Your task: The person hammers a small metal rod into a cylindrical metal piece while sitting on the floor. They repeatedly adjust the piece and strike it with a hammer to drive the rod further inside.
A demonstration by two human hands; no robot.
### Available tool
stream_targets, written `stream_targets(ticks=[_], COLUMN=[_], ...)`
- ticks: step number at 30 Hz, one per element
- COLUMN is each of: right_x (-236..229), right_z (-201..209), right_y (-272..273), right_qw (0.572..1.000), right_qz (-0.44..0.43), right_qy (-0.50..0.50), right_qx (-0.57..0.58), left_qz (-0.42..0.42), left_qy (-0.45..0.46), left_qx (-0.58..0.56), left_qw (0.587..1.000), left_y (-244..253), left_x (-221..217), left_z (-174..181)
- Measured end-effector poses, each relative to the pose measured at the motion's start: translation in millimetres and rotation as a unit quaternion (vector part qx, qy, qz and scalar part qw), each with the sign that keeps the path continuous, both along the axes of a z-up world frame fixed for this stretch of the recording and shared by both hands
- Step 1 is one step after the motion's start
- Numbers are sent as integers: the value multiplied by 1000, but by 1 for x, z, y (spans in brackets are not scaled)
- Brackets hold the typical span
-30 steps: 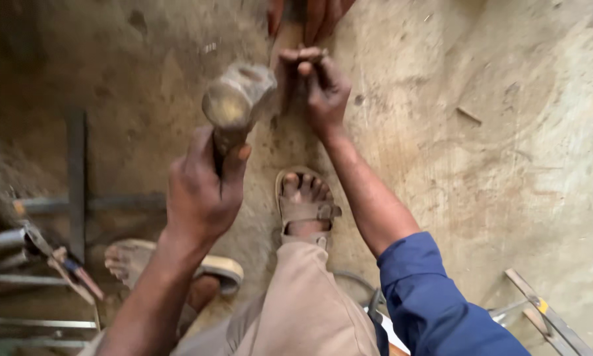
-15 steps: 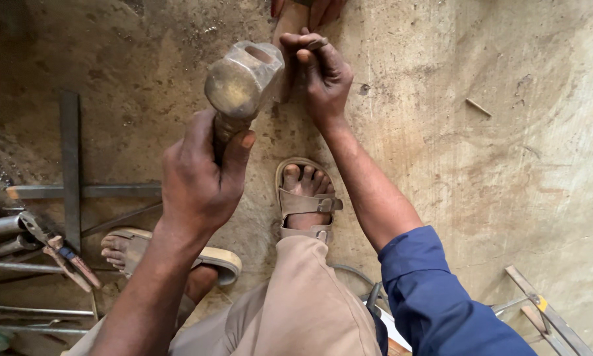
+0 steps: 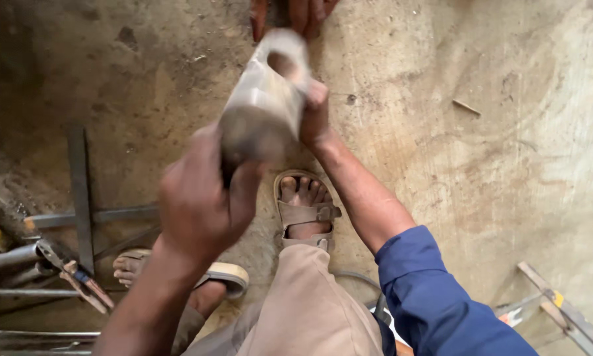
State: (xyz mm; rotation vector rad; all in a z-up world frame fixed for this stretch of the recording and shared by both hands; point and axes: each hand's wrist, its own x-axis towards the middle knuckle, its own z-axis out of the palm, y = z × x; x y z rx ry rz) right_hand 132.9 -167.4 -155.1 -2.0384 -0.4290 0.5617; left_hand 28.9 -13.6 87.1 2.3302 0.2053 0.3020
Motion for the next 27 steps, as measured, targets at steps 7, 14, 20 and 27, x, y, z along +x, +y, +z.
stream_targets(ticks=[7,14,20,27], right_x=[-8,8,13,0], right_z=[31,37,12,-7], right_y=[18,15,-8,-56], right_qw=[947,951,923,877], right_qz=[-138,9,-161,-280], right_qy=[42,-201,36,118], right_qx=[285,233,348,372], left_qz=[-3,66,162,222], left_qy=[289,87,237,232], left_qx=[32,-26,30,181], left_qw=[957,994,957,930], left_y=[-11,4,42,70], left_x=[27,-30,-56,-81], left_z=[-10,-31,-106,-178])
